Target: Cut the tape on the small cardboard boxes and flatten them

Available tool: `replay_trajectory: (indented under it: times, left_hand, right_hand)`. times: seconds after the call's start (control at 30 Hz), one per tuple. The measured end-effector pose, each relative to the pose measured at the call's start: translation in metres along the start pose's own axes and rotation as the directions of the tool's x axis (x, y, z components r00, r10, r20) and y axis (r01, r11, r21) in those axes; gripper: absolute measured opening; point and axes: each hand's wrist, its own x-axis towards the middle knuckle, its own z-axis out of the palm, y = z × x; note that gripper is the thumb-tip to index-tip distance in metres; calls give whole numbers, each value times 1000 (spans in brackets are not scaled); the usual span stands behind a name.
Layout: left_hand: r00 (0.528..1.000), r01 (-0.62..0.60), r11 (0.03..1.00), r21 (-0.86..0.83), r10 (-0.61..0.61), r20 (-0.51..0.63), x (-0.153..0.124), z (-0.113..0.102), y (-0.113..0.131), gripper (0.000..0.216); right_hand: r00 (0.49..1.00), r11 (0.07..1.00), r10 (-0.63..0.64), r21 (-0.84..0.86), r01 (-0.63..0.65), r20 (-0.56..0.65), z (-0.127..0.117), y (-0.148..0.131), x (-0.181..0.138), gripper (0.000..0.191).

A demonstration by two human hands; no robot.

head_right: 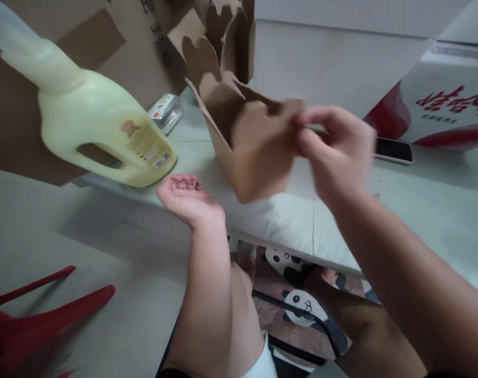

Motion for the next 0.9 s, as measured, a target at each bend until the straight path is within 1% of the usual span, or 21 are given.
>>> replay_trajectory:
  times: [0.03,0.07,0.1,0.13,0.17,0.2,0.27,0.3,0.37,0.4,0.43,0.47,0.53,0.63,0.7,0.77,0.83,0.9]
  left_hand:
    - [999,-19,999,28,18,30,-2,1,-1,18]
    - [997,-25,999,47,22,78,-4,2,-3,19]
    - [990,-18,998,60,10,141,-6,4,-4,21]
    - [976,0,998,68,-15,217,-10,6,-7,24]
    - [952,22,997,73,-43,302,-14,8,-10,27]
    - [917,41,996,80,-70,393,-18,9,-14,31]
    - [815,59,993,104,-108,569,-27,11,-23,39]
    - [757,46,992,117,-111,644,-32,12,-29,44]
    - [656,-25,991,135,-85,750,-39,12,-40,56]
    - [622,-74,987,143,-66,780,-43,12,-45,61]
    - [599,-122,981,149,-47,800,-46,12,-49,63]
    - [583,-160,978,135,-17,812,-48,12,-53,62]
    - [553,-219,970,104,36,832,-54,14,-60,58]
    - [496,-341,937,78,108,862,-65,16,-67,55]
    - [475,-417,905,80,143,868,-73,16,-72,52]
    - [479,-459,885,79,172,861,-83,14,-77,47]
    - [472,-486,872,60,205,858,-91,12,-82,41]
    - [463,-509,860,41,234,855,-97,9,-86,38]
  right_hand:
    - [997,1000,-9,-1,9,-71,-24,-3,-17,17]
    - [990,999,-14,-33,10,-137,-47,-5,-34,21]
    - [981,996,-1,-89,-16,-194,-69,-6,-51,29]
    - [955,983,5,-175,-60,-296,-89,-5,-67,28]
    - [955,962,-5,-261,-76,-296,-108,-2,-82,16]
    - [954,949,-44,-312,-53,-296,-124,2,-95,11]
    - [954,921,-137,-389,24,-266,-150,12,-115,26]
    - [957,915,-162,-399,54,-241,-159,17,-122,30]
    - [969,921,-164,-379,85,-183,-172,27,-131,27]
    - [977,930,-151,-357,89,-152,-176,32,-134,23]
    - [983,938,-142,-334,95,-120,-179,36,-135,19]
    - [985,943,-147,-313,114,-87,-181,41,-137,19]
    - [983,951,-176,-267,156,-54,-186,53,-137,31]
    - [979,965,-194,-190,180,-59,-194,70,-138,53]
    - [981,975,-183,-142,173,-65,-199,77,-137,60]
    - [983,979,-173,-117,165,-62,-202,79,-137,63]
    - [981,972,-186,-158,175,-58,-204,75,-136,64]
    - [974,950,-223,-234,208,-40,-205,70,-137,57]
